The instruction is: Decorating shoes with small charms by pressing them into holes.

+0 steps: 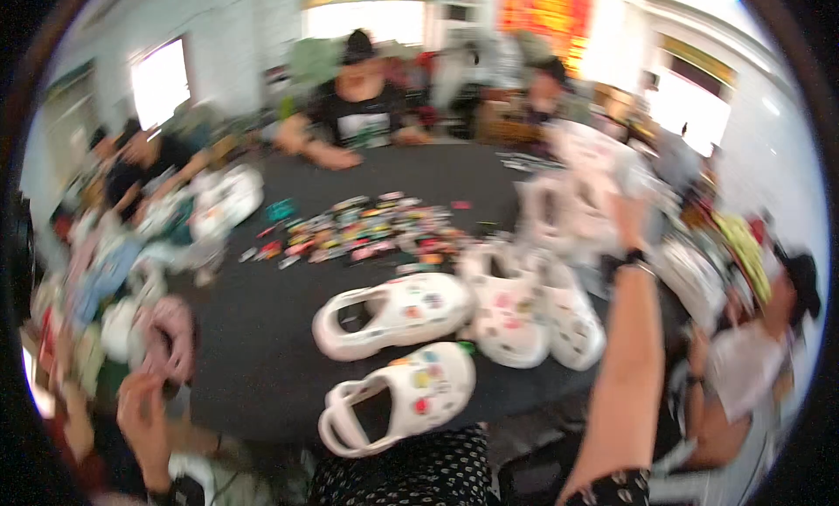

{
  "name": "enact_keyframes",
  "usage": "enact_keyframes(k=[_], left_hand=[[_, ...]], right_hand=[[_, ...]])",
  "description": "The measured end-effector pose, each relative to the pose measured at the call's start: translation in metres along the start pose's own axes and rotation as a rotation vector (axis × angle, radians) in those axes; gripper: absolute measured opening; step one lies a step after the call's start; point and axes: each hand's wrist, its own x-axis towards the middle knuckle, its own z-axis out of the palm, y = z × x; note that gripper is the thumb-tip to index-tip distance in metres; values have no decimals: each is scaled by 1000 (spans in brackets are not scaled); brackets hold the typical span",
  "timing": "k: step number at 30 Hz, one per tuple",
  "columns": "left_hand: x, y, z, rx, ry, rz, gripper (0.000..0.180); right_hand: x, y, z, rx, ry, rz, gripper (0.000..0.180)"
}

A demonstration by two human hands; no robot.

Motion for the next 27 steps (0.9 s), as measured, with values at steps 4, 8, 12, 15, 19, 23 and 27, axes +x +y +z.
enact_keyframes(k=[4,8,12,15,19,23,27], left_hand=[[12,-3,38,-66,50,-32,9],[-43,-49,43,-77,50,-226,11],[-136,-132,25,229,148,-437,17],[-217,-198,-25,697,229,-641,37],[-266,-219,-102,1075,27,-1437,77],[-315,-214,-136,1106,-134,-1751,77],[-334,-229,-148,1144,-52,-1534,40]], right_hand=[[-25,-235,-144,92,292,-490,65],[-132,-396,-266,261,572,-956,64],[-199,-432,-302,364,710,-1201,63],[-213,-418,-309,436,758,-1281,62],[-203,-379,-295,528,776,-1295,61],[-193,-334,-278,621,792,-1266,60],[-189,-298,-262,727,815,-1256,60]])
